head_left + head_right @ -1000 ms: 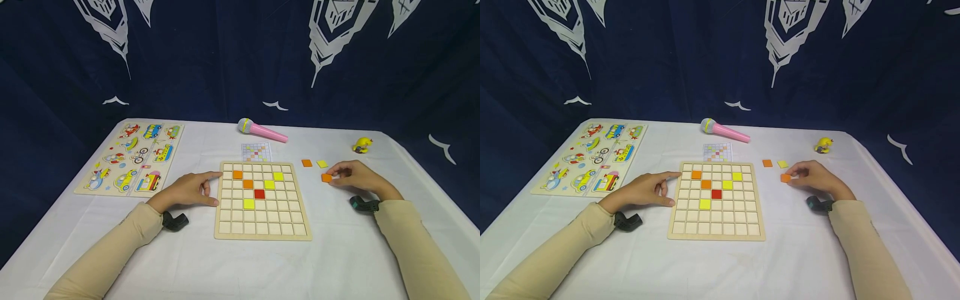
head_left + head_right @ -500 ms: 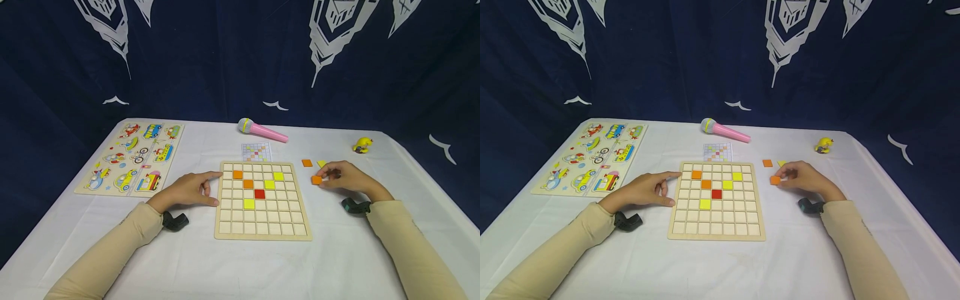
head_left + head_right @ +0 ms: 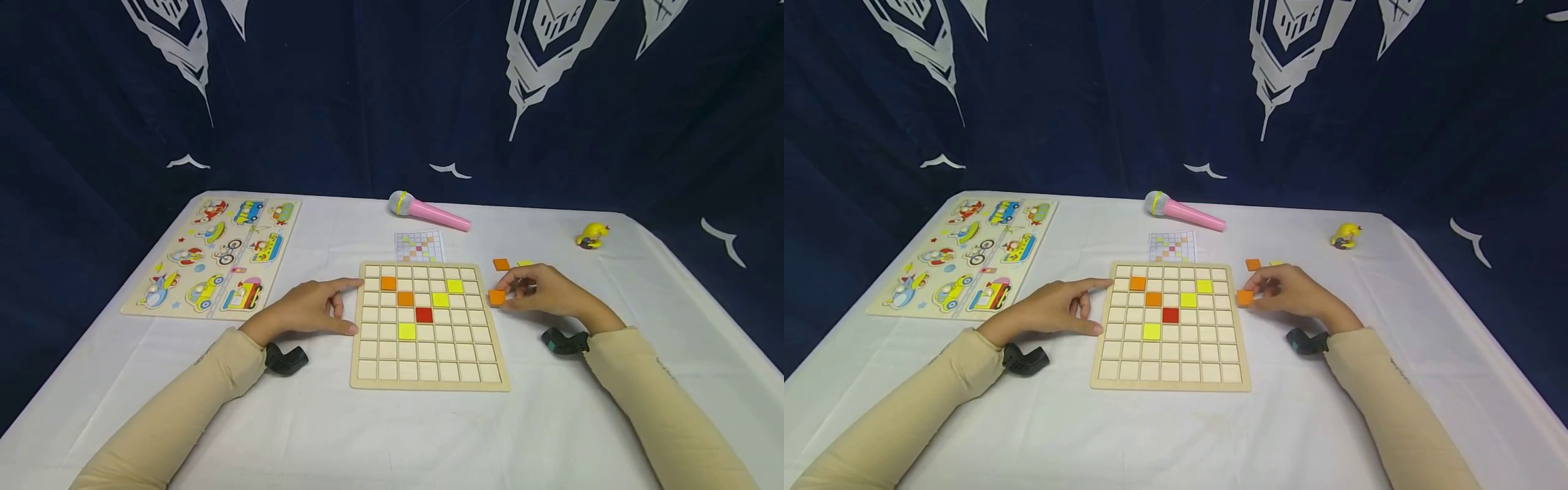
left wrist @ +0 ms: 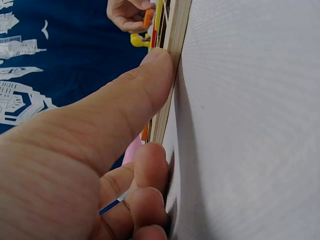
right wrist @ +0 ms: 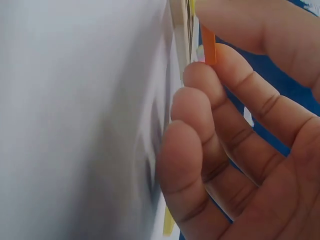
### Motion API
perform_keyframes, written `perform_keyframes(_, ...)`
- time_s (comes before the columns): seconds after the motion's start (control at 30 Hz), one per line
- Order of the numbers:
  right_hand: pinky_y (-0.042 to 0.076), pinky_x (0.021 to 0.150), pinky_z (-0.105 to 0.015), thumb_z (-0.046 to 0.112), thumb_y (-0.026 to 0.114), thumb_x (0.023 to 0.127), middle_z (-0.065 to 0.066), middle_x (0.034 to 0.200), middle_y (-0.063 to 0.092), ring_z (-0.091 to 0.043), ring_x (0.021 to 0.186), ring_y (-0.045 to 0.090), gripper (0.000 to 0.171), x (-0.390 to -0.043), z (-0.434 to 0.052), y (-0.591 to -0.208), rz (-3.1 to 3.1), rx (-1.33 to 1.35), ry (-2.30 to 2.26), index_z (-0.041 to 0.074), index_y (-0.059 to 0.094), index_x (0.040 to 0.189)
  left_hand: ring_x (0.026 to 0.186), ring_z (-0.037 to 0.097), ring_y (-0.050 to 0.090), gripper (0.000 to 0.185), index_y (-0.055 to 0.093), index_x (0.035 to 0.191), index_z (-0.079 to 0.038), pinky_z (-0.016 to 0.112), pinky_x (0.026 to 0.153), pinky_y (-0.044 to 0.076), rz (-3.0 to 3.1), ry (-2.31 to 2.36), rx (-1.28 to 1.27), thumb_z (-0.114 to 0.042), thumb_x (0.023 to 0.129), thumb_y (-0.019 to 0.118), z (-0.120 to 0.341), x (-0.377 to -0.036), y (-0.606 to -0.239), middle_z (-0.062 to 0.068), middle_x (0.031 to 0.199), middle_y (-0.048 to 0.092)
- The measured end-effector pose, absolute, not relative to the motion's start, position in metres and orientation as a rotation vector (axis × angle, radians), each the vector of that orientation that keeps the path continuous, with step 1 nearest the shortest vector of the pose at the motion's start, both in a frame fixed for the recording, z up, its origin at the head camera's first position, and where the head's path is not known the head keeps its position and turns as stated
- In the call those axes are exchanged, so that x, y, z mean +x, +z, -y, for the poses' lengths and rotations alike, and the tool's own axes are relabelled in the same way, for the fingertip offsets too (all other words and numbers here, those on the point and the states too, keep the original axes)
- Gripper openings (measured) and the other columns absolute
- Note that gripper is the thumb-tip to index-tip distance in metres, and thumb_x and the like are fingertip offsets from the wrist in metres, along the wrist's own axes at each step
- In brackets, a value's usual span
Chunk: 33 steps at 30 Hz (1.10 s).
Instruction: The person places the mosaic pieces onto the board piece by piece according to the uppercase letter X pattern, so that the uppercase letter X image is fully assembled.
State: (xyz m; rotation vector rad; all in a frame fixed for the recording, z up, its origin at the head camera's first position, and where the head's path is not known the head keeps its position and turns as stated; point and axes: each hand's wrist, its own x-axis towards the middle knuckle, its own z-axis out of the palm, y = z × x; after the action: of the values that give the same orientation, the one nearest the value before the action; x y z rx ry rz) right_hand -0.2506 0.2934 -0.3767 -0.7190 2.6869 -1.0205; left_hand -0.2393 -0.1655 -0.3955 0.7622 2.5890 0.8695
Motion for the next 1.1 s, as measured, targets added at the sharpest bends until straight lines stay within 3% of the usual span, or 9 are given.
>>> perform_keyframes(0.57,0.049,0.072,-0.025,0.002,0.087,0.088,-0.010,0.105,0.070,-0.014,0.078,0.059,0.026,-0.239,-0.261,-0.373,-2.543,-0.669,-1.202,-0.003,0.076,0.112,0.070,0.015,0.055,0.090,0.049,0.161,-0.007,0.031,0.068,0.042,-2.587,0.864,0.757,-0.035,0.087,0.092,0.165,-0.240,-0.395,-0.005,0.085,0.065)
perform_keyframes(1.1,0.047,0.071,-0.025,0.004,0.088,0.087,-0.005,0.100,0.072,-0.014,0.075,0.056,0.027,-0.220,-0.225,-0.374,-2.451,-0.685,-1.195,-0.003,0.077,0.111,0.069,0.015,0.054,0.090,0.050,0.161,-0.007,0.031,0.068,0.042,-2.590,0.870,0.758,-0.035,0.087,0.093,0.166,-0.239,-0.395,-0.005,0.085,0.064)
